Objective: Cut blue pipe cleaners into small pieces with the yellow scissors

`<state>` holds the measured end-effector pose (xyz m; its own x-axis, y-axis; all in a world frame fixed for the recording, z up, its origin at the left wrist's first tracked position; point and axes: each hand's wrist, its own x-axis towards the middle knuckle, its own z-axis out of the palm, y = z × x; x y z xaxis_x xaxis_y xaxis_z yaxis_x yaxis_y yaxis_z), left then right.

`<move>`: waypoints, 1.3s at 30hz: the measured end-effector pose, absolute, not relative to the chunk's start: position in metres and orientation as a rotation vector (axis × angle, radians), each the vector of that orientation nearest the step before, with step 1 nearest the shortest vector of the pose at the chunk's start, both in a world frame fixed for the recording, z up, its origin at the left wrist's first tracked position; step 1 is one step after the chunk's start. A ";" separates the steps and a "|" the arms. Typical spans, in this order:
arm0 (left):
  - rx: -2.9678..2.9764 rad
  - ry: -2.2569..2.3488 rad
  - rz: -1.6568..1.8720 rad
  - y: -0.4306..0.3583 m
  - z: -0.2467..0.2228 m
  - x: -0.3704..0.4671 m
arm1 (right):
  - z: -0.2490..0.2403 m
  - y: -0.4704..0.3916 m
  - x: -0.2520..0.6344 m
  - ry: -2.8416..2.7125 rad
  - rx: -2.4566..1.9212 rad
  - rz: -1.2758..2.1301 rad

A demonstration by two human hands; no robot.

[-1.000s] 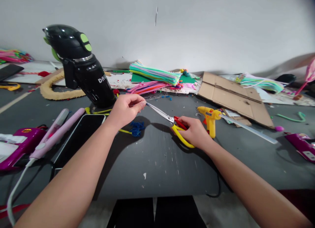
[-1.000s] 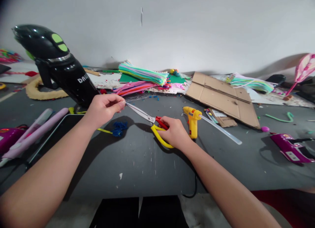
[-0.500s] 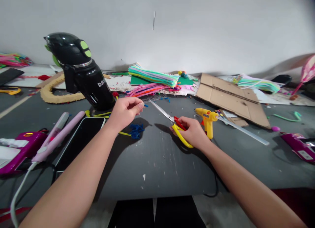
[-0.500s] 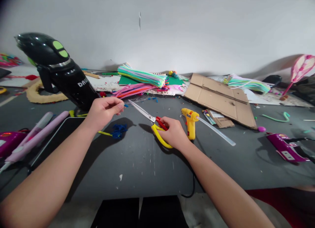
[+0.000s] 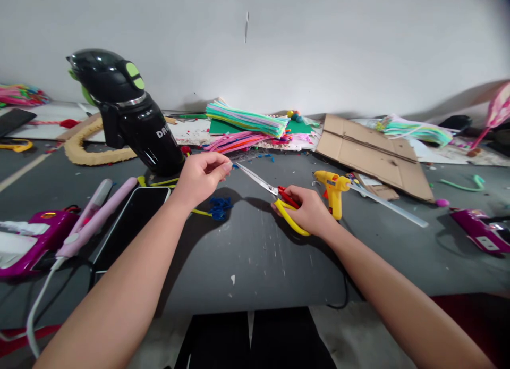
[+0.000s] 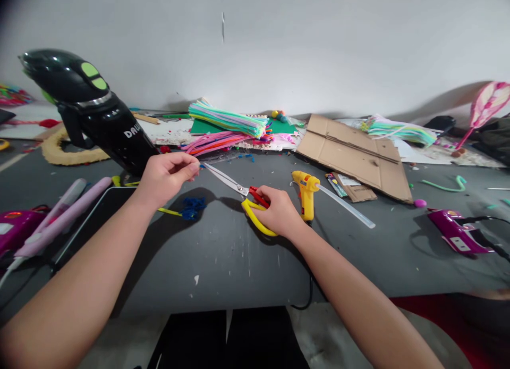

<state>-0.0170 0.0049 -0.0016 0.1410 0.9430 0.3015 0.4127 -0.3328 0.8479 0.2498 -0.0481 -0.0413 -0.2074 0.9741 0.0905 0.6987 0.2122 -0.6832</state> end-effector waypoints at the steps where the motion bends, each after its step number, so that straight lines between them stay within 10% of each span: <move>1: 1.837 1.304 1.150 0.005 -0.001 -0.017 | -0.041 -0.048 0.250 -1.979 -1.542 0.707; 39: 1.636 1.240 1.193 0.004 0.004 -0.016 | -0.039 -0.049 0.248 -1.979 -1.552 0.646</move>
<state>-0.0156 0.0040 0.0042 0.0964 0.9677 0.2329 0.2703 -0.2507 0.9296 0.2475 -0.0490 -0.0388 -0.1926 0.9740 0.1195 0.7159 0.2227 -0.6617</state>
